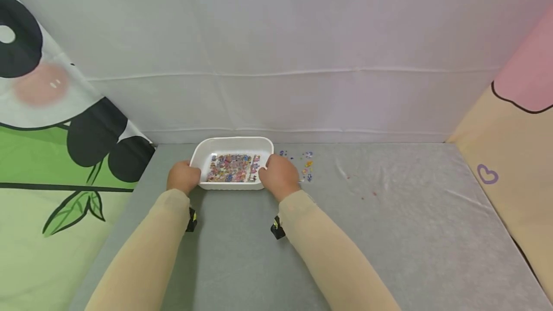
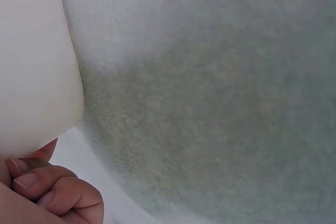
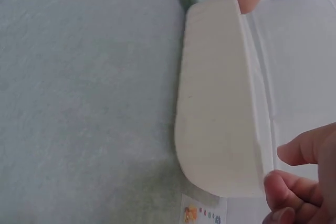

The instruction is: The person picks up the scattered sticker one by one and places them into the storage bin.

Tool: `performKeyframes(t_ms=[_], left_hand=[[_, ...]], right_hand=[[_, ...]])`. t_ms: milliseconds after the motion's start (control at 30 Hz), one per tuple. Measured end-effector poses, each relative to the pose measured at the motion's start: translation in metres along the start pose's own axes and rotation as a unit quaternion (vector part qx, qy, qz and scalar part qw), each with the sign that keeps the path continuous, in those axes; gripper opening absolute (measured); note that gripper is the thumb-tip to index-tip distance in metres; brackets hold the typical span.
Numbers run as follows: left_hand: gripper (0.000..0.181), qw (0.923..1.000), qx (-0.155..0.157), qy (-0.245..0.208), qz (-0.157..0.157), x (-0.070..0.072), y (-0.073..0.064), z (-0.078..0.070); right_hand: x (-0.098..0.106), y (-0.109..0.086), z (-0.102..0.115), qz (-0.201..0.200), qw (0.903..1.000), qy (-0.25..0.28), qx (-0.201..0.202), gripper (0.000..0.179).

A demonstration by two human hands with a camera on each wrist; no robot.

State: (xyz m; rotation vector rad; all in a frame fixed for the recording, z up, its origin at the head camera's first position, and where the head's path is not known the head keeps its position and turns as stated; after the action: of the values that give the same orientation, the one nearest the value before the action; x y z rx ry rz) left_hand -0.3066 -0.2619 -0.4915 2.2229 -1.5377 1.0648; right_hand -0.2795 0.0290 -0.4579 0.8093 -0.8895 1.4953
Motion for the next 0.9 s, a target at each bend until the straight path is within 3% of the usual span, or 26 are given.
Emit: performKeyframes(t_ms=[400, 733, 900], left_hand=[[0.048, 0.9999, 0.003, 0.01, 0.003, 0.001, 0.001, 0.001], [0.047, 0.9999, 0.001, 0.011, 0.003, -0.002, 0.002, 0.0], [0.047, 0.9999, -0.003, 0.01, 0.007, -0.005, 0.001, -0.002]], right_hand=[[0.007, 0.003, -0.022, 0.011, 0.9967, 0.079, -0.013, 0.02], [-0.001, -0.003, -0.051, 0.021, 0.994, 0.103, 0.029, 0.016], [-0.004, -0.008, -0.072, 0.025, 0.9942, 0.089, 0.055, 0.017]])
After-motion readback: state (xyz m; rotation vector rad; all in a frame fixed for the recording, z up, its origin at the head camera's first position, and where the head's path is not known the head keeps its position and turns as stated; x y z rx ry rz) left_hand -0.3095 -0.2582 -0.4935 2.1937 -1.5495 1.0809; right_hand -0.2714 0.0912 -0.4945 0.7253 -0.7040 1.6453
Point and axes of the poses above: each hand's wrist, its own y-axis towards the middle knuckle, its own x-axis out of the back of the hand, z = x × y, the point moved 2 cm from there along y, towards the middle knuckle, and after that the axes turned 10 degrees about -y, right-handed, at the moved point
